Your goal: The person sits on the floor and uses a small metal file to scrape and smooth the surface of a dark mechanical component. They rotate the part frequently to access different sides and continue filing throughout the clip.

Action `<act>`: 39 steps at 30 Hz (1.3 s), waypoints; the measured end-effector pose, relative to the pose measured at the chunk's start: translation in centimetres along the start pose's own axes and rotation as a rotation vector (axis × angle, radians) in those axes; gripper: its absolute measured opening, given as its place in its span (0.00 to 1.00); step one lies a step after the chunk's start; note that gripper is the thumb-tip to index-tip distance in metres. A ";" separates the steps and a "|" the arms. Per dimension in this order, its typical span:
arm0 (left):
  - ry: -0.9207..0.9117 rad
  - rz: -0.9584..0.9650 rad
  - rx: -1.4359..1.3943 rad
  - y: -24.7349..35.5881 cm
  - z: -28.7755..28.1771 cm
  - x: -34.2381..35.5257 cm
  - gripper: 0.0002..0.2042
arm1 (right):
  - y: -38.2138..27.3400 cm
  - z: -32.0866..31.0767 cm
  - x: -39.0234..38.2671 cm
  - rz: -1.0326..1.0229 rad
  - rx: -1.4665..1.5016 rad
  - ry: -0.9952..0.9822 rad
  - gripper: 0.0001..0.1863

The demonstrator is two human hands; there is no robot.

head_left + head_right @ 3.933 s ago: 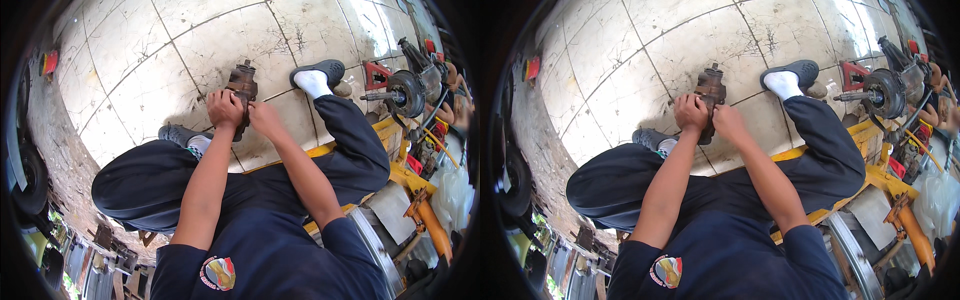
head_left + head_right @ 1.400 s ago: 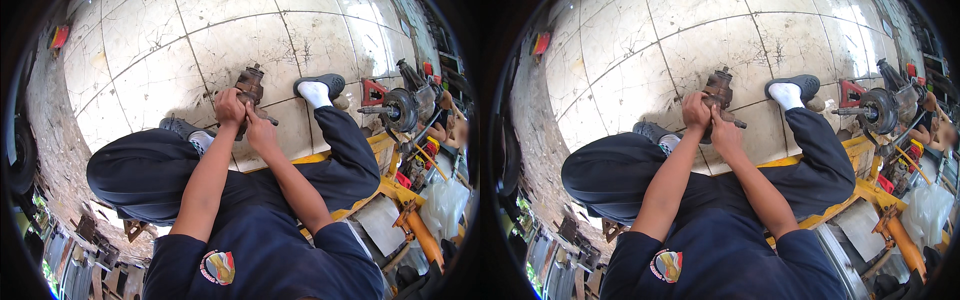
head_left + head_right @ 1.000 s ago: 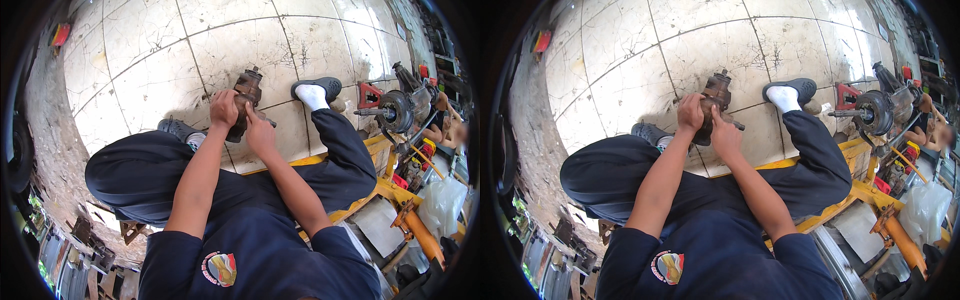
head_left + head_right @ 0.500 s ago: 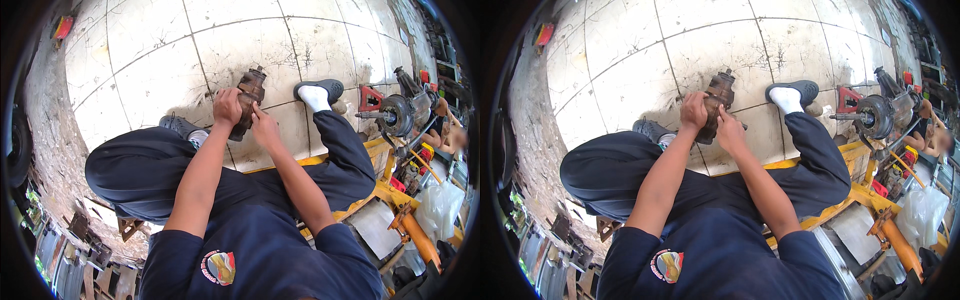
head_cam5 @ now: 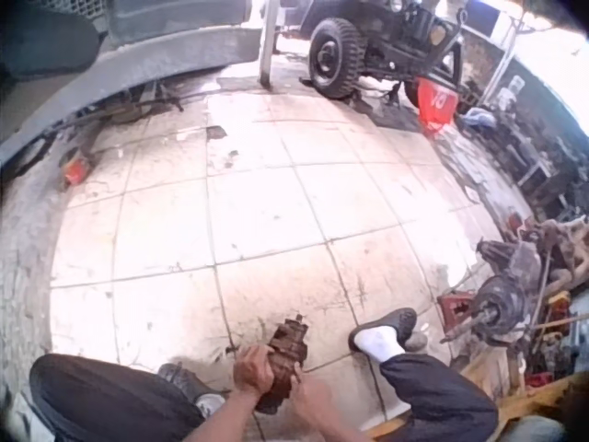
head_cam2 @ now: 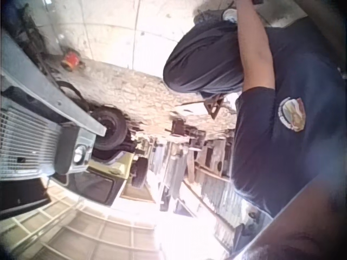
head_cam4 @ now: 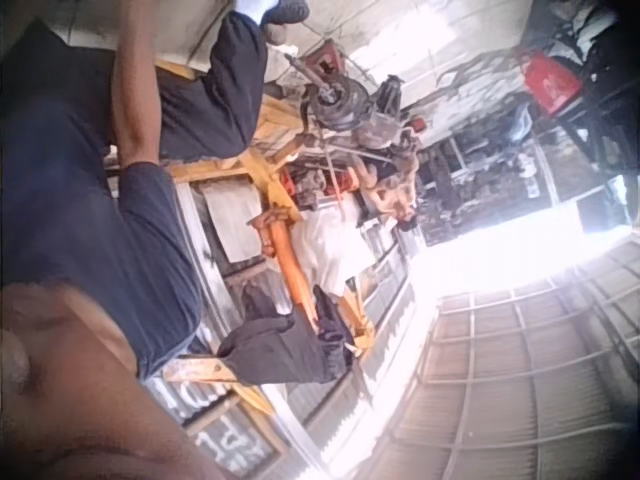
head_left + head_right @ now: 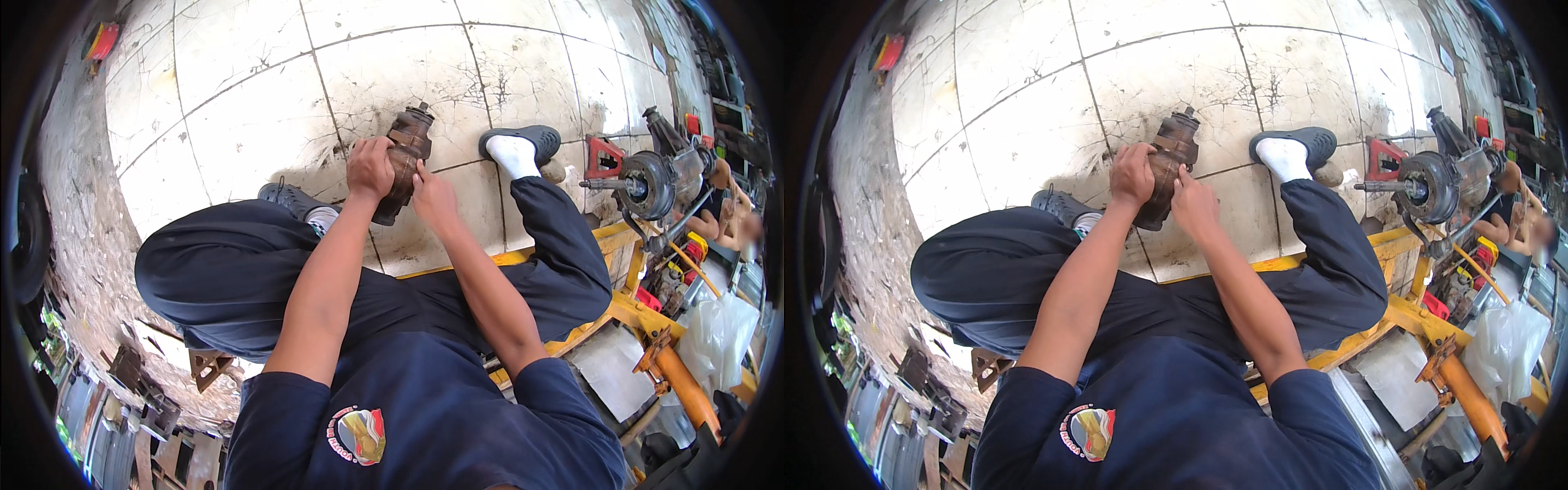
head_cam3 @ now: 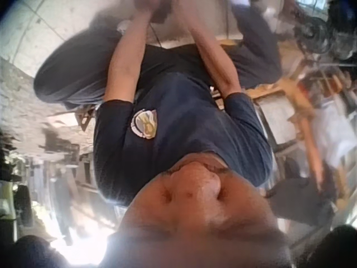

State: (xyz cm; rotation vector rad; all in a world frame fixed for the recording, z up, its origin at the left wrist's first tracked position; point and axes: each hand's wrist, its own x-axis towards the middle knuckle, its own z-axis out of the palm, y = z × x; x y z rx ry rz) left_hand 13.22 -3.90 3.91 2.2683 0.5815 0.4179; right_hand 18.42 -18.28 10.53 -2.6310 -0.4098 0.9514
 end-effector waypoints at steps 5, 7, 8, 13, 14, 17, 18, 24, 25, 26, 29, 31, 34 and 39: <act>0.013 0.012 -0.002 0.1 -0.4 0.0 0.09 | 0.6 1.0 -2.2 0.024 0.169 0.148 0.24; 0.034 0.027 -0.018 0.2 -0.5 0.0 0.09 | 0.8 0.7 -1.9 -0.011 0.338 0.237 0.23; 0.042 0.030 -0.017 0.0 -0.3 -0.1 0.09 | 1.1 0.3 -1.8 -0.027 0.420 0.286 0.22; 0.029 0.007 -0.023 -0.5 0.0 -0.2 0.09 | 1.0 -0.3 -0.9 -0.313 0.042 0.252 0.22; 0.032 0.001 -0.026 -0.4 0.0 -0.2 0.09 | 0.5 -0.1 -1.2 -0.288 -0.033 0.192 0.21; 0.035 -0.018 -0.026 -0.2 0.0 -0.2 0.09 | -0.3 1.0 -1.6 -0.322 -0.102 0.279 0.21; 0.033 -0.024 -0.022 -0.2 0.0 -0.2 0.09 | -0.5 1.0 -2.1 -0.313 -0.121 0.243 0.20; 0.046 -0.025 -0.037 -0.3 0.0 0.0 0.09 | -1.4 0.5 -2.1 -0.286 -0.125 0.204 0.22; 0.040 -0.032 -0.044 -0.3 -0.1 -0.1 0.09 | -1.4 0.6 -3.1 -0.271 -0.157 0.150 0.22; 0.035 -0.045 -0.039 -0.2 0.0 -0.2 0.09 | -1.4 0.2 -3.2 -0.262 -0.194 0.109 0.22; 0.024 -0.044 -0.028 -0.3 0.1 -0.3 0.09 | -1.2 0.2 -2.2 -0.333 -0.099 0.237 0.21; 0.032 -0.043 -0.060 -0.3 0.4 -0.2 0.09 | -1.3 0.3 -1.3 -0.281 -0.129 0.228 0.20; 0.060 -0.099 -0.113 -0.7 0.2 -0.2 0.09 | -0.9 0.3 -2.5 -0.279 -0.180 0.128 0.20; 0.128 -0.215 -0.207 -0.9 0.8 -0.4 0.10 | -0.8 0.5 -1.7 -0.346 -0.083 0.201 0.21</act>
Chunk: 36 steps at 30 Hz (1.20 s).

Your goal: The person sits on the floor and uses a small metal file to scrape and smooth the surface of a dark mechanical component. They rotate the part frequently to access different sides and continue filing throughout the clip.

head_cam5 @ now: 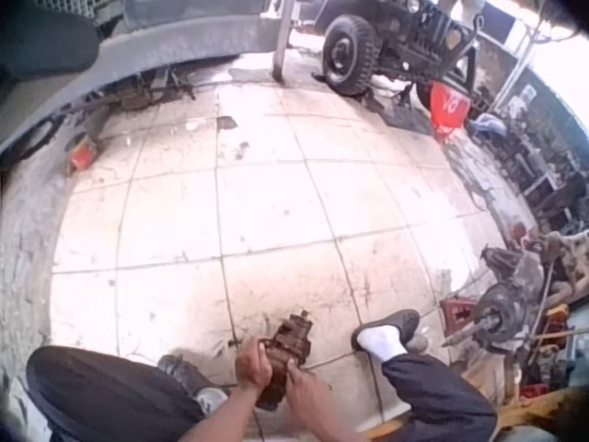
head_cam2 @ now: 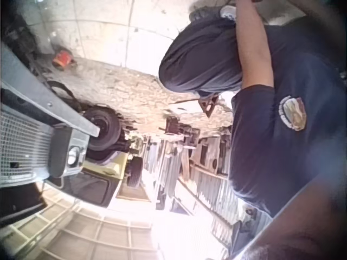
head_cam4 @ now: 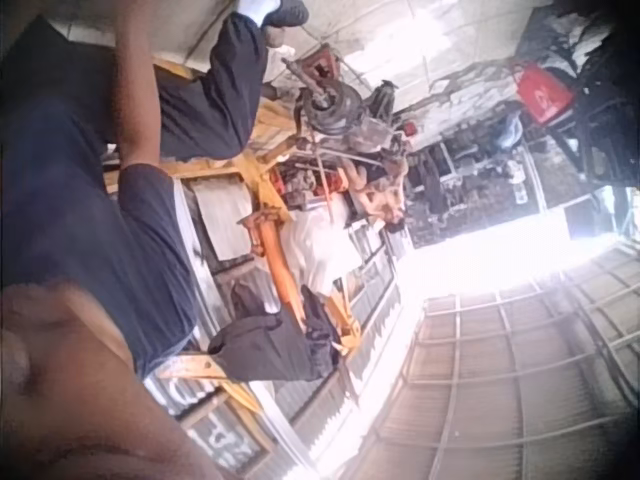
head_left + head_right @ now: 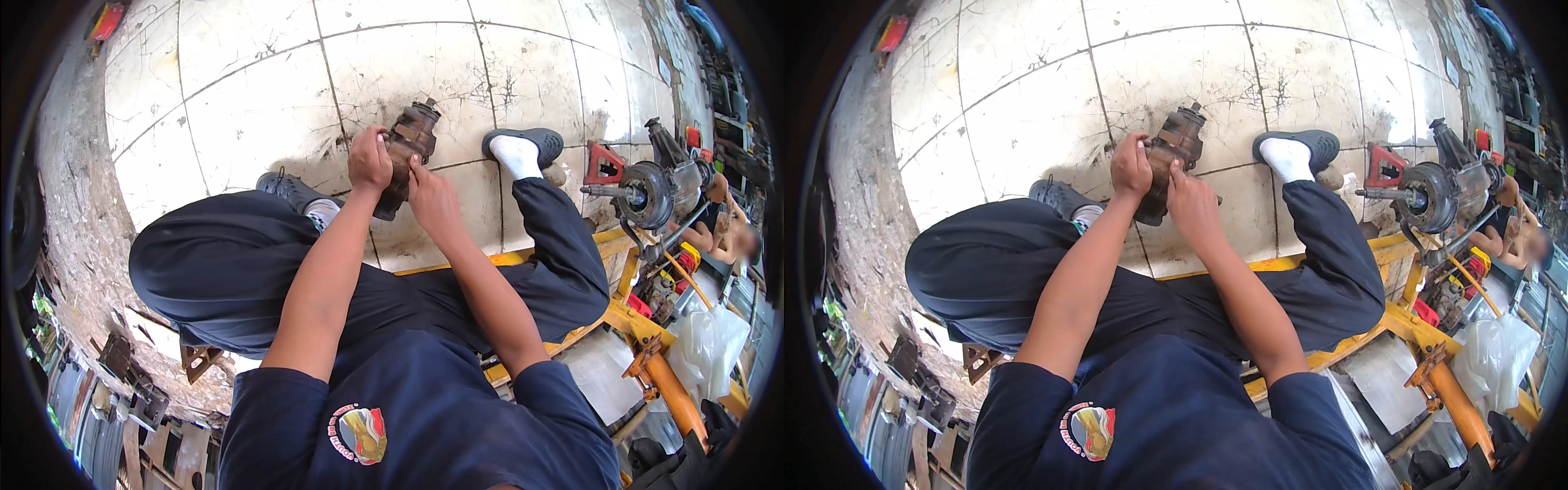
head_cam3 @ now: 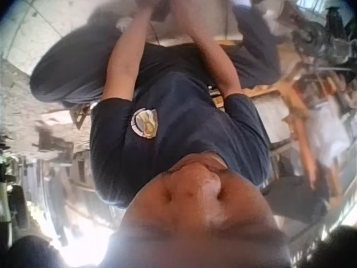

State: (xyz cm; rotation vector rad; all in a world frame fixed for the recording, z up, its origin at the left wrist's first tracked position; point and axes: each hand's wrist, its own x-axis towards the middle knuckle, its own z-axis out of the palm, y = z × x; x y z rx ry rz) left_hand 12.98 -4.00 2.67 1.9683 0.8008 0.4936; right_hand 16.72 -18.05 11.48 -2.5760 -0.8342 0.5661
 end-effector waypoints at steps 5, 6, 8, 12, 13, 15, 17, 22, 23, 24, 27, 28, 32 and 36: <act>0.022 -0.005 0.011 -0.4 0.3 0.3 0.11 | -0.1 0.1 -1.8 -0.013 0.004 -0.032 0.21; 0.029 0.004 0.019 -0.3 0.4 0.1 0.11 | -0.1 0.1 -1.3 0.009 0.007 0.002 0.21; 0.020 -0.033 0.000 -0.4 0.4 0.3 0.10 | -0.4 0.1 0.3 0.050 0.015 0.068 0.20; 0.021 -0.131 -0.048 -0.7 0.8 0.4 0.10 | -1.8 -0.9 -0.6 0.120 -0.079 -0.087 0.21; 0.030 -0.123 -0.020 -0.9 0.6 0.3 0.10 | -1.8 -1.0 -1.0 0.106 -0.084 -0.107 0.21; 0.029 -0.089 -0.006 -1.0 0.7 0.3 0.10 | -1.3 -0.9 -0.8 0.088 -0.070 -0.060 0.20; 0.027 -0.093 -0.021 -0.9 0.6 0.2 0.11 | -1.3 0.2 0.4 0.062 -0.003 0.066 0.20; 0.065 -0.296 -0.138 -0.3 0.5 0.7 0.11 | -2.4 0.0 0.3 0.020 -0.142 -0.042 0.20; 0.087 -0.275 -0.127 -0.4 0.5 0.5 0.11 | -2.5 -0.4 0.4 0.032 -0.183 -0.044 0.20; 0.110 -0.253 -0.116 -0.6 0.5 0.6 0.11 | -2.3 -0.4 0.8 0.028 -0.170 -0.029 0.20; 0.176 -0.370 -0.167 -1.5 1.2 0.5 0.11 | -1.6 0.0 1.5 -0.025 -0.137 0.002 0.19; 0.202 -0.434 -0.200 -2.0 1.5 0.8 0.11 | -0.8 0.7 0.3 -0.071 -0.139 0.004 0.19; 0.133 -0.451 -0.102 -1.5 1.2 0.9 0.10 | -1.3 -0.3 1.4 -0.046 -0.166 0.002 0.20; 0.142 -0.478 -0.126 -1.6 1.2 1.0 0.09 | -0.9 0.2 1.3 -0.037 -0.162 -0.062 0.21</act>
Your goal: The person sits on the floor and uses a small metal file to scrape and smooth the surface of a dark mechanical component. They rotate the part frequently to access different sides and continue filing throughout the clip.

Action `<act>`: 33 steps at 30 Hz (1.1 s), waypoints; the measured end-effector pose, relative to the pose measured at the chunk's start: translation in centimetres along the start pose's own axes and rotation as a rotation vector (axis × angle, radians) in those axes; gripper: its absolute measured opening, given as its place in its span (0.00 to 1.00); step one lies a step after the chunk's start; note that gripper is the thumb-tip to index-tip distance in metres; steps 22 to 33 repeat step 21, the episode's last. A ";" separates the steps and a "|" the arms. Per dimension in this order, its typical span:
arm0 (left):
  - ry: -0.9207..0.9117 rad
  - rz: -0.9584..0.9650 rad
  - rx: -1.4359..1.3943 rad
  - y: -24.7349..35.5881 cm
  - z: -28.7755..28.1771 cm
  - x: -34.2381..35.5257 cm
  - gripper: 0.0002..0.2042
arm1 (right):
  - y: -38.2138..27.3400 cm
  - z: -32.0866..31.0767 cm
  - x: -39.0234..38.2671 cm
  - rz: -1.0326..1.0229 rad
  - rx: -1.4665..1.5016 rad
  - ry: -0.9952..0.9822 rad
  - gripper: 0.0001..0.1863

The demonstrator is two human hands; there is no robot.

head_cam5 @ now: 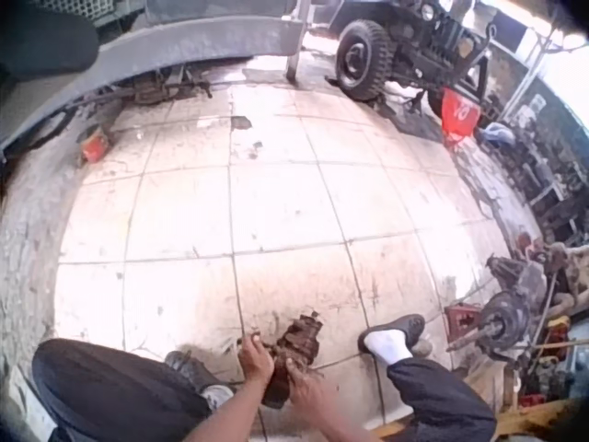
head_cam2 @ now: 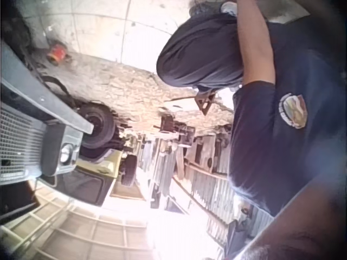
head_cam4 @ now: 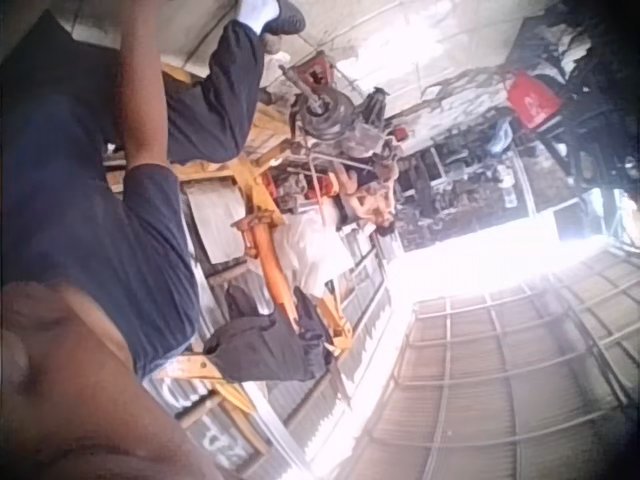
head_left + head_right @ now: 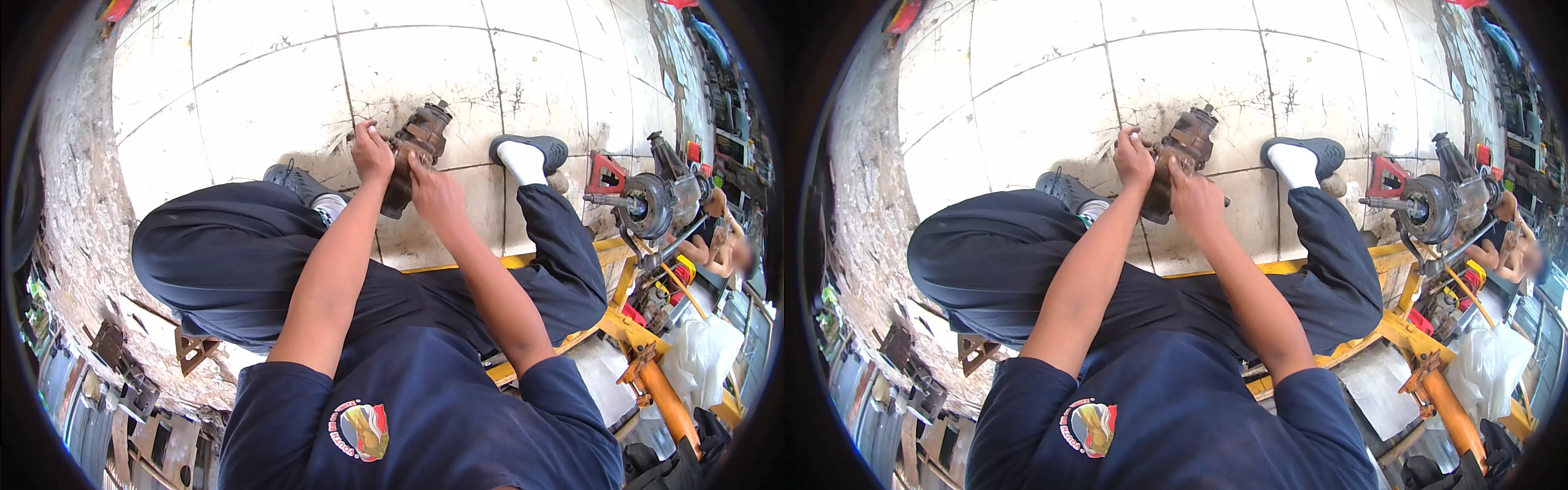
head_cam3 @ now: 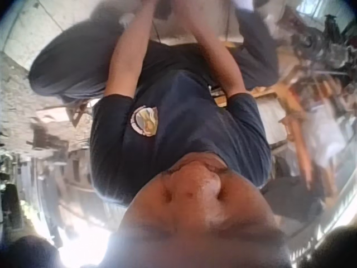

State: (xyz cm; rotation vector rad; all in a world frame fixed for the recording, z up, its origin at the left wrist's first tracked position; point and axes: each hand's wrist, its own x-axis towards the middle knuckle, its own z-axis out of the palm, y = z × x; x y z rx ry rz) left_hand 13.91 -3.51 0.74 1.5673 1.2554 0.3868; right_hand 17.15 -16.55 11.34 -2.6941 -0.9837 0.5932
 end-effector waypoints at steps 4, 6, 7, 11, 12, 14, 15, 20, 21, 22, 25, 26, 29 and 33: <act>-0.006 -0.006 0.030 0.4 -0.1 -0.1 0.09 | -0.1 -1.6 -0.3 0.029 0.012 -0.079 0.22; 0.003 0.012 0.025 0.2 0.0 0.0 0.09 | -0.4 -1.2 0.0 0.046 0.011 -0.053 0.22; 0.007 0.021 0.023 0.1 0.1 -0.1 0.10 | -0.3 -0.5 0.1 0.057 -0.016 -0.053 0.22; -0.004 -0.045 0.033 -1.2 0.4 0.2 0.10 | -0.2 -1.4 -1.4 0.079 -0.120 -0.176 0.22; 0.008 -0.015 0.052 -1.0 0.5 0.5 0.10 | -0.2 -1.6 -0.9 0.064 -0.102 -0.134 0.22; 0.026 0.040 0.098 -0.9 0.3 0.5 0.10 | -0.4 -1.8 0.2 0.040 -0.063 -0.059 0.22; 0.015 0.015 0.078 -0.9 0.3 0.1 0.10 | -0.1 -1.5 0.6 0.036 -0.064 -0.054 0.22; -0.001 -0.069 0.060 0.0 0.1 0.1 0.10 | 1.6 -0.9 -0.9 -0.031 -0.118 -0.184 0.24; -0.034 -0.114 0.063 0.3 0.0 0.3 0.10 | 2.0 -1.0 -0.4 -0.048 -0.082 -0.184 0.25; -0.034 -0.114 0.063 0.3 0.0 0.3 0.10 | 2.0 -1.0 -0.4 -0.048 -0.082 -0.184 0.25; -0.034 -0.114 0.063 0.3 0.0 0.3 0.10 | 2.0 -1.0 -0.4 -0.048 -0.082 -0.184 0.25; -0.034 -0.114 0.063 0.3 0.0 0.3 0.10 | 2.0 -1.0 -0.4 -0.048 -0.082 -0.184 0.25; -0.034 -0.114 0.063 0.3 0.0 0.3 0.10 | 2.0 -1.0 -0.4 -0.048 -0.082 -0.184 0.25; -0.034 -0.114 0.063 0.3 0.0 0.3 0.10 | 2.0 -1.0 -0.4 -0.048 -0.082 -0.184 0.25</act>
